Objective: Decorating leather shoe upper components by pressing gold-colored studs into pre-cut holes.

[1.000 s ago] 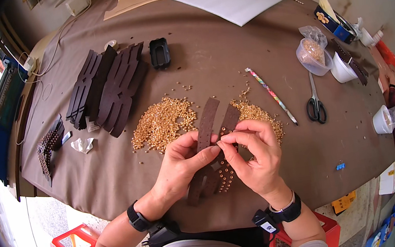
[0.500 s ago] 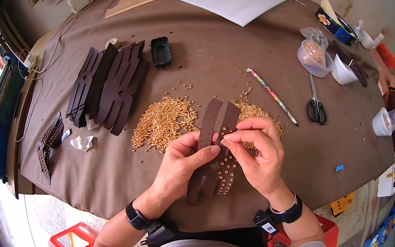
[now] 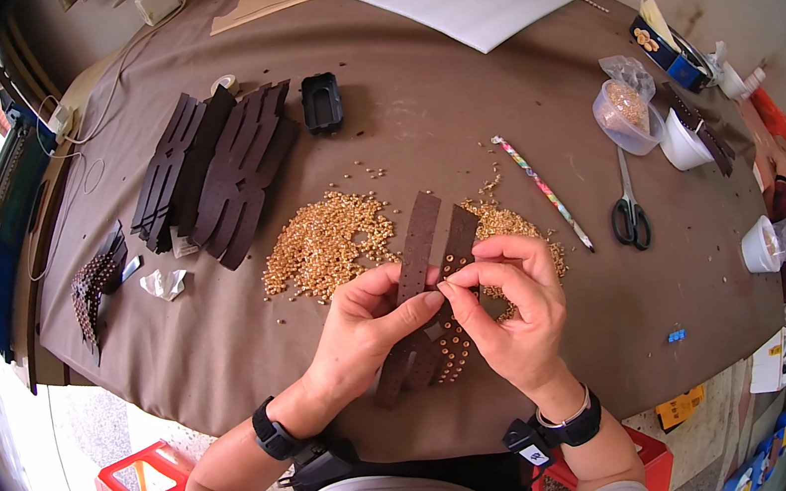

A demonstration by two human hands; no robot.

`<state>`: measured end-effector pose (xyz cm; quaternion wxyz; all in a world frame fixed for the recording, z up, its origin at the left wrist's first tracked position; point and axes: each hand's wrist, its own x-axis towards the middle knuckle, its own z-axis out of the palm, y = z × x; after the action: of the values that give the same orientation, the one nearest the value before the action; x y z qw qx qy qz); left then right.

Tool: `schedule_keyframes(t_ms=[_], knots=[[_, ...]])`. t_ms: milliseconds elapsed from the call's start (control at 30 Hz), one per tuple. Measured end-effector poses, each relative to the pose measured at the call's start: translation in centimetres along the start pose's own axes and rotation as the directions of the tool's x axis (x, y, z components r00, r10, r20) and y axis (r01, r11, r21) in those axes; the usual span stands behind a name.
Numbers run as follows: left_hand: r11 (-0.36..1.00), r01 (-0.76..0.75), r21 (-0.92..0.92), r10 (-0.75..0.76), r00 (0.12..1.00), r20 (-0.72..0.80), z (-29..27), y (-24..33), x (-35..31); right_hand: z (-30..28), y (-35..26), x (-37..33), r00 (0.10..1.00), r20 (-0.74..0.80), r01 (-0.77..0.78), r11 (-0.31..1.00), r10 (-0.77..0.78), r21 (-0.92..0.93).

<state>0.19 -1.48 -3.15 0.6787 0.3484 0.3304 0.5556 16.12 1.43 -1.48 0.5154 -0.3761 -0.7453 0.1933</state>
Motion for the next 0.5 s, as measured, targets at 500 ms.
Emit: schedule_keyframes(t_ms=[500], knots=[[0.757, -0.331, 0.563, 0.367, 0.929, 0.053, 0.36, 0.28, -0.26, -0.32, 0.19, -0.23, 0.974, 0.168, -0.195, 0.939, 0.151, 0.284]])
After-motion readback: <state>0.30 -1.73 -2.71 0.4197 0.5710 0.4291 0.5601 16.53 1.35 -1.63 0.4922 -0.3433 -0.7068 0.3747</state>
